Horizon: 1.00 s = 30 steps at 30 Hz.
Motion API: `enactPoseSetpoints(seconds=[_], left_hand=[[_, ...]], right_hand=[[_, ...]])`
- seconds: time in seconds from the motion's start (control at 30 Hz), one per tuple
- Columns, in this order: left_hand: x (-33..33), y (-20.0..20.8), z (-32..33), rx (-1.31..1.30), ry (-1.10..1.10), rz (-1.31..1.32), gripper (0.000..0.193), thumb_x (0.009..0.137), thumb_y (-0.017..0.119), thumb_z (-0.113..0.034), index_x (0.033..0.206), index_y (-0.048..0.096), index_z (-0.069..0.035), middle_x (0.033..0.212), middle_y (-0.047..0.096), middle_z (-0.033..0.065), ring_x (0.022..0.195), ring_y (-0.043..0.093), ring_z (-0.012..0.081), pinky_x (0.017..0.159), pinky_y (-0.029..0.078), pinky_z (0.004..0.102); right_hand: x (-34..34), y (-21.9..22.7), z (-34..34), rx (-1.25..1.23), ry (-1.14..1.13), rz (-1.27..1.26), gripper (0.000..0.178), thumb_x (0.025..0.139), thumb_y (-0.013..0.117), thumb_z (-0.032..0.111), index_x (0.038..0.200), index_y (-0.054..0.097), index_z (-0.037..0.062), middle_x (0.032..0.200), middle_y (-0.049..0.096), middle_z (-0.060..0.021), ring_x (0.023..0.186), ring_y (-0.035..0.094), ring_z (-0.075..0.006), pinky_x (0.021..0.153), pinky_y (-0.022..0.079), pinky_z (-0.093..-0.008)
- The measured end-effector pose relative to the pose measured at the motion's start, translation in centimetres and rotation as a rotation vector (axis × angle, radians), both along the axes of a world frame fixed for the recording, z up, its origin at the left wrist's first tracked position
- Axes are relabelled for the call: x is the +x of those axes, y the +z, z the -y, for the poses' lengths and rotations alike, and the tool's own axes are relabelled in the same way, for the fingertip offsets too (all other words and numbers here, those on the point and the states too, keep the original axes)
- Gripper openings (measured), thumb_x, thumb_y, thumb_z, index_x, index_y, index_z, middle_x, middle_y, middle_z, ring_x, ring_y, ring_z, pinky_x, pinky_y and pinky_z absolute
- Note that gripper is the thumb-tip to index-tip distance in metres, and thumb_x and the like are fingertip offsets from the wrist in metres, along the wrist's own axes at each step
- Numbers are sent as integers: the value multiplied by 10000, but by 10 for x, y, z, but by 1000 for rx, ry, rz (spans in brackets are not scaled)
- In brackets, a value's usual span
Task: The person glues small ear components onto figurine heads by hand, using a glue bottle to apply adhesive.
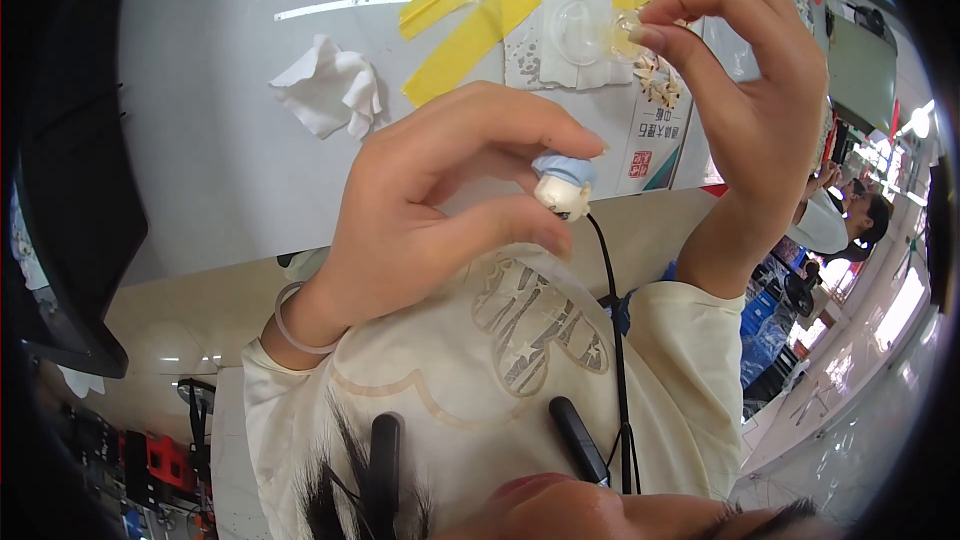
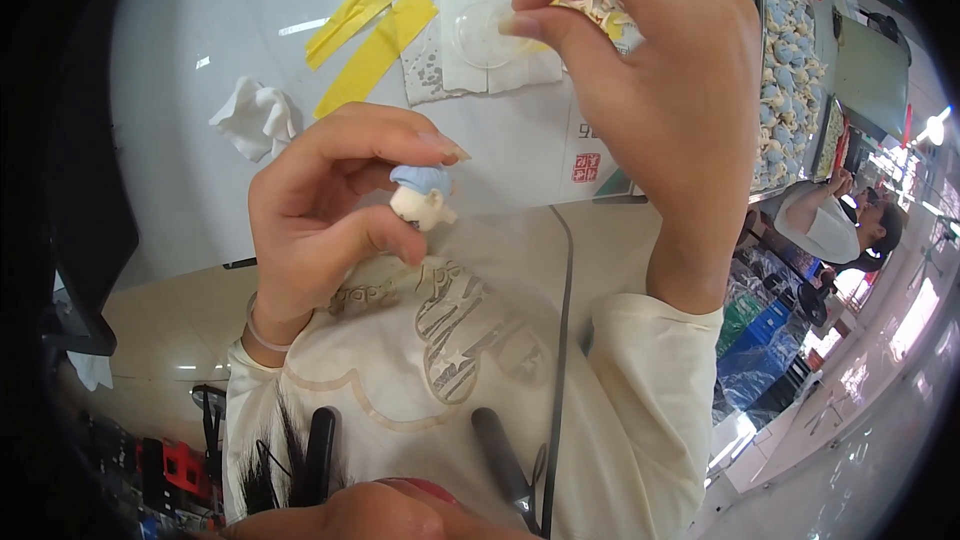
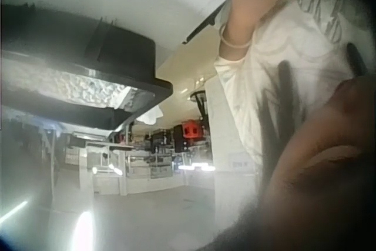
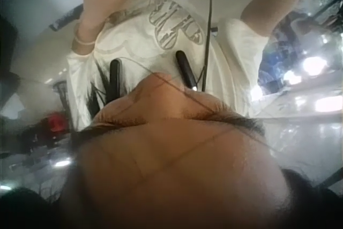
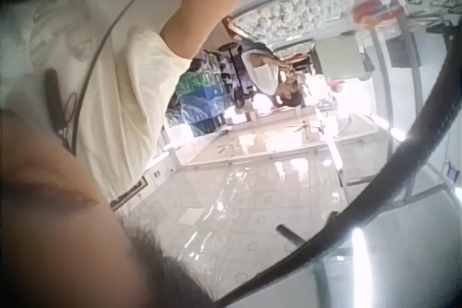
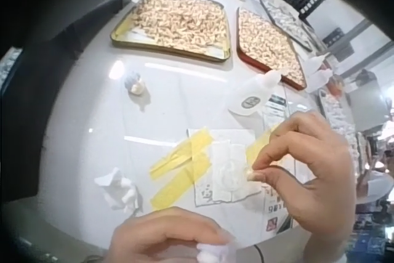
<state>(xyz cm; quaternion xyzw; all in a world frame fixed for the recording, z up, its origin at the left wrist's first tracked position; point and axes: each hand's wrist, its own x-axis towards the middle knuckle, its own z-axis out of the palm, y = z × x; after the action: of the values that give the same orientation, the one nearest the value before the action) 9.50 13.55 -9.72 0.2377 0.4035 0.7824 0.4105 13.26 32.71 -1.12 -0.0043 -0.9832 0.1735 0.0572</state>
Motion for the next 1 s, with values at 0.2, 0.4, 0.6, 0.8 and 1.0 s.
enactPoseSetpoints(seconds=[0.2, 0.4, 0.6, 0.8, 1.0], left_hand=[[-1, -2, -1, -18, -7, -131, 402, 652, 730, -59, 994, 556, 58, 982, 544, 150, 885, 548, 211, 758, 460, 301], [4, -2, -3, 18, 86, -43, 407, 647, 744, -90, 987, 562, 41, 972, 557, 146, 900, 540, 209, 780, 447, 305], [4, 0, -3, 16, 128, -91, 335, 617, 676, 63, 942, 600, 39, 955, 593, 113, 874, 559, 175, 749, 437, 278], [5, 1, -1, -82, 260, -289, 319, 587, 707, 21, 895, 623, 20, 868, 636, 99, 795, 591, 207, 692, 454, 271], [2, 1, 2, -9, 154, -377, 384, 617, 754, -100, 926, 584, 51, 911, 582, 148, 859, 586, 222, 761, 473, 306]], right_hand=[[34, -2, 10, -547, 90, -23, 218, 577, 726, 84, 722, 595, -13, 757, 508, -117, 675, 456, -174, 614, 345, -256], [42, -17, 26, -768, -78, 10, 231, 567, 748, 111, 700, 589, 8, 743, 494, -87, 658, 433, -152, 601, 314, -246], [40, -21, 30, -746, -74, 11, 212, 586, 743, 102, 685, 576, 16, 736, 487, -69, 667, 426, -145, 602, 309, -241], [41, -19, 43, -693, -141, 5, 199, 554, 664, -28, 664, 526, 65, 722, 513, -59, 684, 480, -202, 626, 371, -273], [41, -18, 35, -784, -88, 5, 182, 549, 675, -18, 688, 591, 65, 714, 538, -57, 677, 499, -193, 599, 376, -263]])
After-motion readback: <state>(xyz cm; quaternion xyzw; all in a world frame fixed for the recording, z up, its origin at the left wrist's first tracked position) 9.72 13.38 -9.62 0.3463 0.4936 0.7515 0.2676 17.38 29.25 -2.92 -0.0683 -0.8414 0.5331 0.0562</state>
